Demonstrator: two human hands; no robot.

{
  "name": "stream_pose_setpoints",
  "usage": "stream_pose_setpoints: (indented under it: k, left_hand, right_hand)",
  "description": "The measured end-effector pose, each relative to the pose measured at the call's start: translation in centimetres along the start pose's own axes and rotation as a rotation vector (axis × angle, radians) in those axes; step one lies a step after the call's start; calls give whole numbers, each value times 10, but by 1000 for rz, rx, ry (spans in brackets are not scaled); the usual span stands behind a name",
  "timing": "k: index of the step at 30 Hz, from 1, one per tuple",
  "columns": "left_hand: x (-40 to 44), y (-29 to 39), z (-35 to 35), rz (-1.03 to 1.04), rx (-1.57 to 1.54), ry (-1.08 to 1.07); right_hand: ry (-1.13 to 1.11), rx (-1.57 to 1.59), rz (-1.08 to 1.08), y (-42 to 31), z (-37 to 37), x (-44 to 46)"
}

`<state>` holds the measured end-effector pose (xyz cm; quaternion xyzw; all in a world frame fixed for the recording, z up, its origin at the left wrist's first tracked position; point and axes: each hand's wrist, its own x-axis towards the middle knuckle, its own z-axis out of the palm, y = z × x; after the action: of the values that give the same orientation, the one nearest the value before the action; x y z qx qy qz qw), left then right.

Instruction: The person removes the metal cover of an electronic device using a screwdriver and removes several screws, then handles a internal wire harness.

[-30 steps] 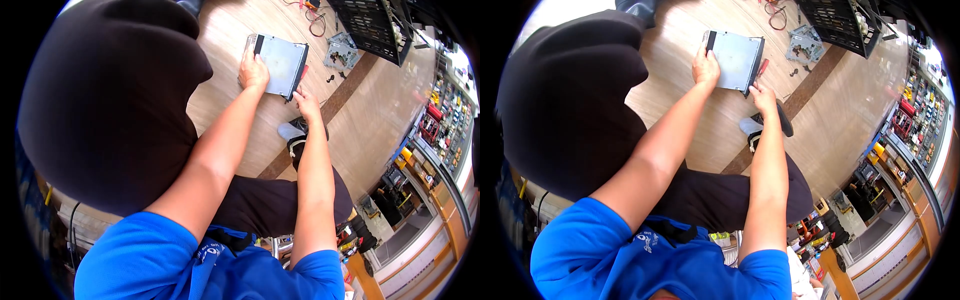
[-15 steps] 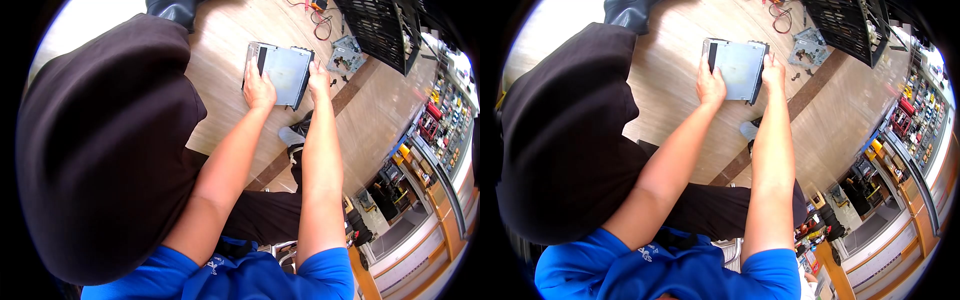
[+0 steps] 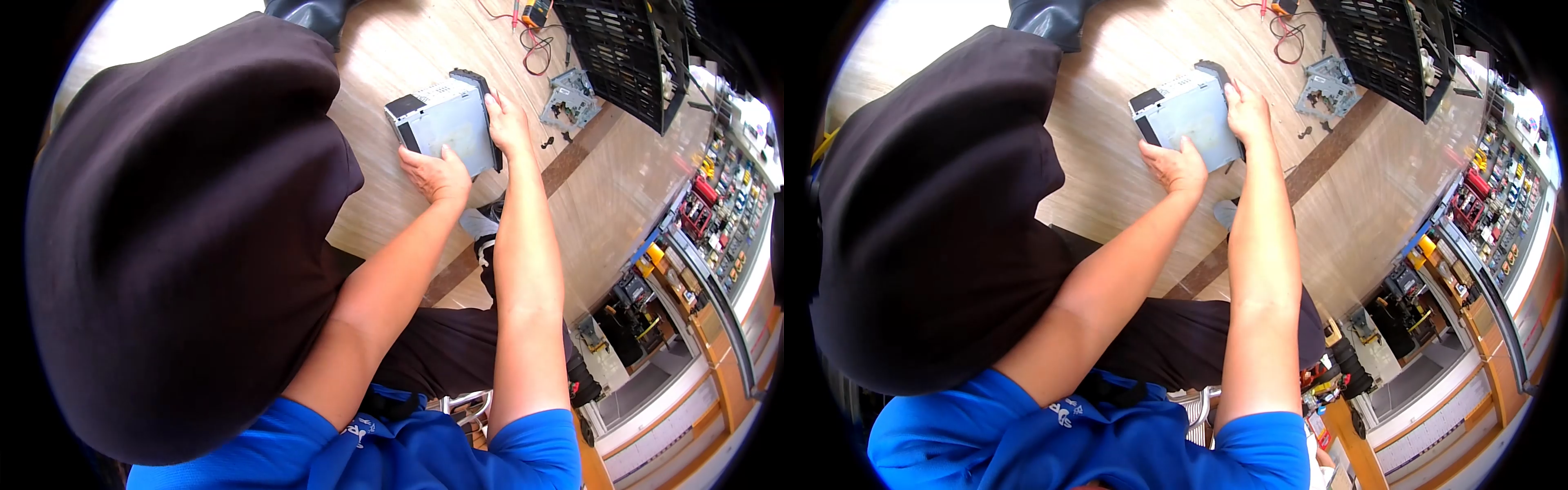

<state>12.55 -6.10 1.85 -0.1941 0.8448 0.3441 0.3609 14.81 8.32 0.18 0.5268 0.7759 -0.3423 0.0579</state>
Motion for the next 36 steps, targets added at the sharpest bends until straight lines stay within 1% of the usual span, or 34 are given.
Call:
stream_pose_setpoints:
  k: [3, 4, 6, 7, 8, 9, 11, 12, 14, 15, 16, 17, 19, 20, 21, 22, 23, 24, 25, 26, 28, 30, 32, 34, 35, 36]
  left_hand:
    - [-4, 3, 2, -49, -49, -4]
    - [-6, 5, 2, -50, -50, -5]
    - [-12, 7, 3, -231, -141, -118]
    - [-15, 7, 1, -228, -139, -117]
    - [-18, 7, -1, -263, -131, -182]
    - [-20, 6, -2, -298, -122, -246]
    - [-22, 5, -5, -256, -92, -277]
    - [-23, 2, -7, -220, -66, -309]
    - [-20, -2, -7, -179, -43, -301]
    - [-18, -4, -7, -124, -35, -347]
    - [-16, -10, -4, -68, -28, -393]
    - [-12, -19, 4, -29, -71, -367]
    - [-8, -13, -2, -36, -52, -379]
    - [-5, -12, -5, -49, -34, -384]
    - [1, -20, -2, -21, -45, -395]
    - [4, -21, 2, -9, -35, -406]
    - [6, -22, 6, 15, -106, -216]
    - [9, -22, 8, 42, -179, -25]
    - [15, -16, 6, 46, -175, 11]
    - [26, -9, 3, 51, -172, 48]
    - [52, 12, 2, 173, -111, 137]
    - [76, 42, -1, 399, -159, 84]
    - [96, 75, -7, 571, -188, -223]
    - [107, 97, -1, 605, -102, -440]
    - [113, 98, 6, 741, 44, -406]
    - [114, 98, 6, 742, 52, -410]
  right_hand:
    - [-22, -72, -35, -11, -3, 6]
    - [-58, -87, -77, -16, -4, 8]
    - [-93, -99, -120, -28, -4, 14]
    - [-133, -133, -168, -36, -3, 17]
    - [-170, -164, -213, -42, -4, 20]
    - [-166, -158, -212, -48, -6, 23]
    - [-246, -148, -202, -58, -10, 25]
    - [-243, -143, -195, -55, -9, 21]
    - [204, 66, -194, -47, -11, 11]
    - [342, 149, -182, -46, -13, -2]
    - [421, 92, -115, -41, -17, -19]
    - [504, 36, -48, -36, -20, -35]
    - [641, 37, 99, 28, -1, -61]
    - [549, -12, 333, 18, -1, -85]
    - [595, 82, 433, 43, 20, -100]
    - [507, 548, 837, 23, 26, -114]
    - [390, 754, 917, 25, 36, -129]
    - [292, 1184, 956, 45, 57, -138]
    - [262, 1387, 947, 34, 69, -141]
    - [252, 1472, 903, 25, 77, -143]
    - [181, 1590, 751, 21, 88, -139]
    - [278, 1519, 855, 6, 84, -126]
    - [305, 1553, 857, -8, 76, -121]
    - [302, 1498, 950, -18, 70, -121]
    - [343, 1461, 964, -22, 69, -122]
    - [347, 1467, 971, -24, 68, -124]
